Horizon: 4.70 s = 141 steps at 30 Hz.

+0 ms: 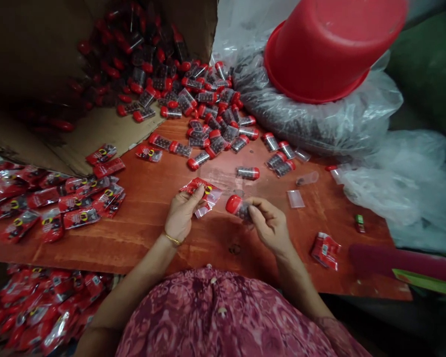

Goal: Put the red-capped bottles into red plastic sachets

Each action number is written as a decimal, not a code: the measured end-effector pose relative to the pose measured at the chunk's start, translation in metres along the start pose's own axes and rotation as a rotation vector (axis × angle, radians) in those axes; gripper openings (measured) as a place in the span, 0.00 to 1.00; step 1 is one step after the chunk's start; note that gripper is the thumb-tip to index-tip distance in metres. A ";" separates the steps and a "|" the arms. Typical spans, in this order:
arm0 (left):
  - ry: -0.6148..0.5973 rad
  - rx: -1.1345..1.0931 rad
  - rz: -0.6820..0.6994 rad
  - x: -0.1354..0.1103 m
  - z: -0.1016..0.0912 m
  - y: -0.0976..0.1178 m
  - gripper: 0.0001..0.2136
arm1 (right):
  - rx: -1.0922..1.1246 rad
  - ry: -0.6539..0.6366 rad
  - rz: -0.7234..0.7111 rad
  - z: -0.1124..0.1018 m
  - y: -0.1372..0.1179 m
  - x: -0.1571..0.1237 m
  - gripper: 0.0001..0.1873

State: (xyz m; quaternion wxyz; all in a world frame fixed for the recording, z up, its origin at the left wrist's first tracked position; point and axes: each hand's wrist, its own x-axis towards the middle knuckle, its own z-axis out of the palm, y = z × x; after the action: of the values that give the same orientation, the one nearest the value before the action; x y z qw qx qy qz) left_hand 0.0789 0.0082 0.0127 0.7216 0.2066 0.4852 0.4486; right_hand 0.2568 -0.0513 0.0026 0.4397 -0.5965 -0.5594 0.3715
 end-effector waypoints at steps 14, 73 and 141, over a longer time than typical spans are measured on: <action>-0.106 0.164 0.050 -0.002 -0.006 -0.004 0.16 | 0.135 -0.050 0.075 0.016 -0.016 0.004 0.11; 0.136 -0.228 -0.161 0.007 -0.056 0.017 0.05 | -0.493 0.053 -0.141 0.062 0.008 0.059 0.17; 0.005 1.329 0.484 0.041 -0.013 -0.003 0.18 | 0.162 0.216 0.182 0.054 0.027 0.058 0.18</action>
State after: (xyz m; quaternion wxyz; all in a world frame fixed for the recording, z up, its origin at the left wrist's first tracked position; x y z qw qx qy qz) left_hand 0.0735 0.0401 -0.0165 0.3214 0.7044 0.5986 0.2056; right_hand 0.2212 0.0128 -0.0378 0.5085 -0.6437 -0.4207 0.3875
